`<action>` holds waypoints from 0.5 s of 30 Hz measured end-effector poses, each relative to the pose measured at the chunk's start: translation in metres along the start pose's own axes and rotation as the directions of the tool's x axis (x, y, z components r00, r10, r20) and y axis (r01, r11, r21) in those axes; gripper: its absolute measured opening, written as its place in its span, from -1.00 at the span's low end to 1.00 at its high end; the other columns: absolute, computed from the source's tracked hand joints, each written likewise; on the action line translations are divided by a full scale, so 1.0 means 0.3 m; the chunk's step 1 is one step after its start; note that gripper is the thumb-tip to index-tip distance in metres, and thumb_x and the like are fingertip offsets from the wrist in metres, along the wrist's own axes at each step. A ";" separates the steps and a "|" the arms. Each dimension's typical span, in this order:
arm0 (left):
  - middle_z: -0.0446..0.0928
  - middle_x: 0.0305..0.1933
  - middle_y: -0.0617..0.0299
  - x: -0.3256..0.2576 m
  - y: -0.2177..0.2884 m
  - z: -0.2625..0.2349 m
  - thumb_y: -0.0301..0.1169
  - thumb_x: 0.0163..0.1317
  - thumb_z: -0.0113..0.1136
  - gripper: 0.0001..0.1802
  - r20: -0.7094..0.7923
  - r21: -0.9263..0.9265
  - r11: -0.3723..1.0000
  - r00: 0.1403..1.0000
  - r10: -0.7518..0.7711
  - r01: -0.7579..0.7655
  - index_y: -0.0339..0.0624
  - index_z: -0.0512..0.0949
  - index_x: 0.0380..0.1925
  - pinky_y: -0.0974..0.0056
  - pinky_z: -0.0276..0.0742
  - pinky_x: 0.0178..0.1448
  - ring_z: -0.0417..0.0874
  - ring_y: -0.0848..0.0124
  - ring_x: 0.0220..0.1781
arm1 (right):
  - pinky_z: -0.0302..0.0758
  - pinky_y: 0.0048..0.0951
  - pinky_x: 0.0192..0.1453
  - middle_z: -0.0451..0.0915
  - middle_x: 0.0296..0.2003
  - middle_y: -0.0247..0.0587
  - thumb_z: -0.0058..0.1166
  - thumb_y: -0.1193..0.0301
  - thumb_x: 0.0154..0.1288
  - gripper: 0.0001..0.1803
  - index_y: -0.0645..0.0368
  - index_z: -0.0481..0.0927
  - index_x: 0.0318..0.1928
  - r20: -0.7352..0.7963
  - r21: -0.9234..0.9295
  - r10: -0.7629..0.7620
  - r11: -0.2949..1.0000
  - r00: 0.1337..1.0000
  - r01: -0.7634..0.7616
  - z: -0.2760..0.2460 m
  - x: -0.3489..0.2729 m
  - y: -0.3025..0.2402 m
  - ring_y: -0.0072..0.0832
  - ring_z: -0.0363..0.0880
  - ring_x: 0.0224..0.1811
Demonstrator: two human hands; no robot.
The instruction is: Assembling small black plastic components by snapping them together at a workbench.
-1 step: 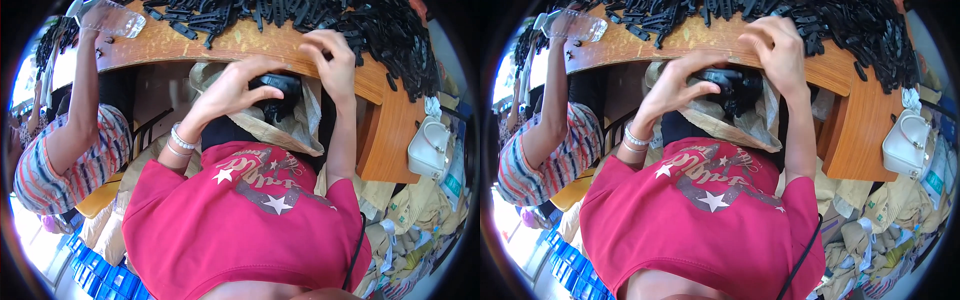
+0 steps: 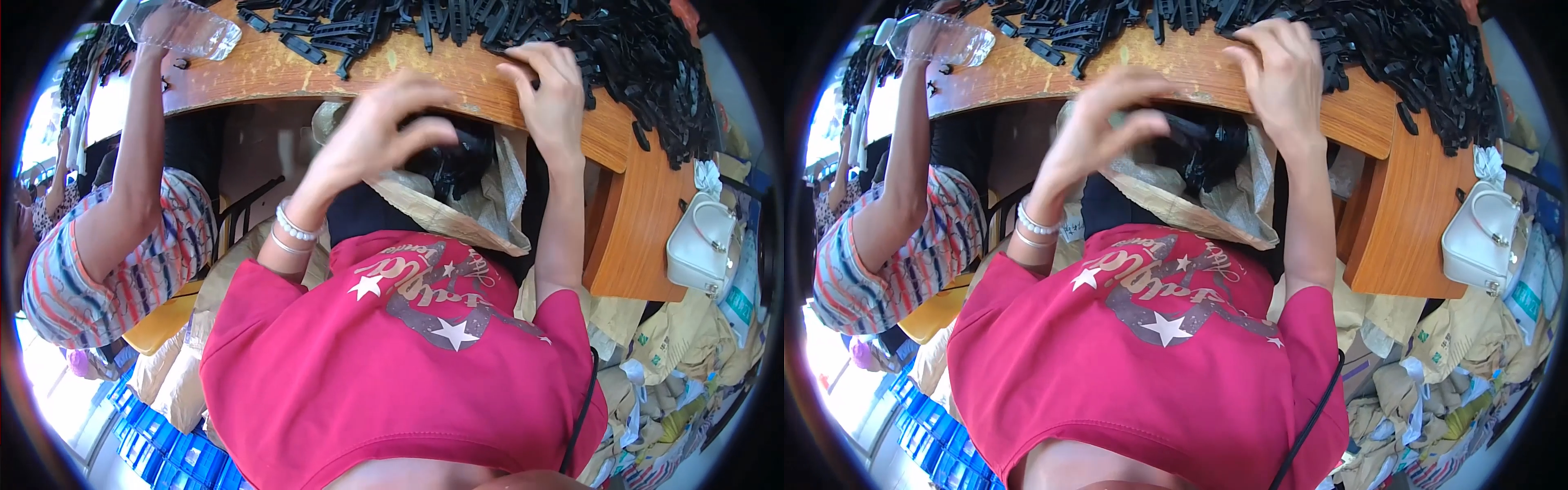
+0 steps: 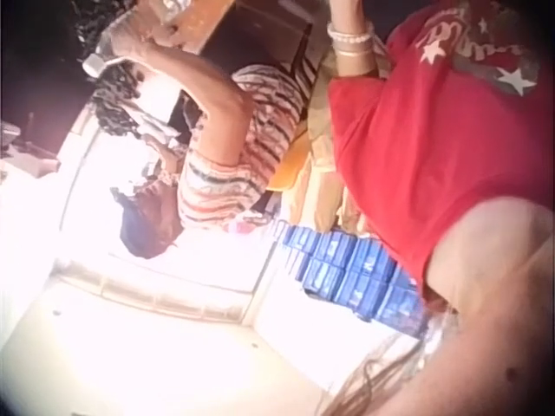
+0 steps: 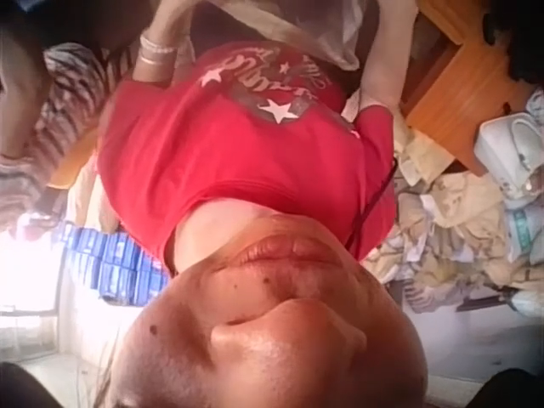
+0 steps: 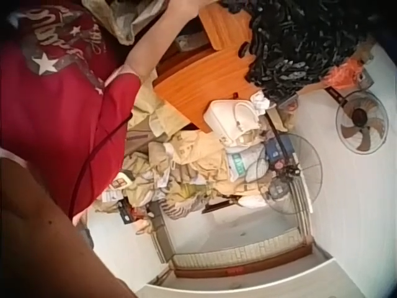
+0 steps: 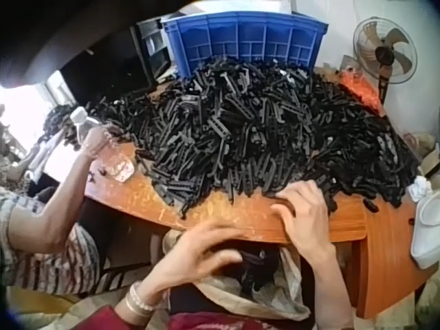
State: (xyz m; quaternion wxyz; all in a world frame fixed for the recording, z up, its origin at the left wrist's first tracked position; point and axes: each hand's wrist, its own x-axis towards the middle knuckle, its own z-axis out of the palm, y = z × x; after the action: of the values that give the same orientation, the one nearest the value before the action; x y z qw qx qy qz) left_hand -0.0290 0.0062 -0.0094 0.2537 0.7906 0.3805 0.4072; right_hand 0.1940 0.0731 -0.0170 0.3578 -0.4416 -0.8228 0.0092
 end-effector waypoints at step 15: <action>0.58 -0.35 0.02 0.043 -0.097 -0.135 -0.63 0.20 0.02 -0.77 -0.439 -0.234 0.906 0.792 -0.423 0.354 -0.32 0.44 -0.12 0.29 0.62 -0.33 0.66 0.30 -0.43 | 0.42 -0.49 -0.36 0.55 -0.38 -0.27 0.12 0.54 0.21 -0.84 0.24 0.56 -0.17 -0.078 0.332 0.263 0.916 0.962 -0.223 0.024 -0.005 -0.065 -0.51 0.50 -0.39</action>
State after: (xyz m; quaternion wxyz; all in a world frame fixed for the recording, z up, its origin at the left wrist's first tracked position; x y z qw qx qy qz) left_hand -0.0693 0.0372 -0.0023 0.2843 0.5494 0.5562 0.5550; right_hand 0.1763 0.0622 -0.0168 0.4699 -0.4762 -0.7258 0.1602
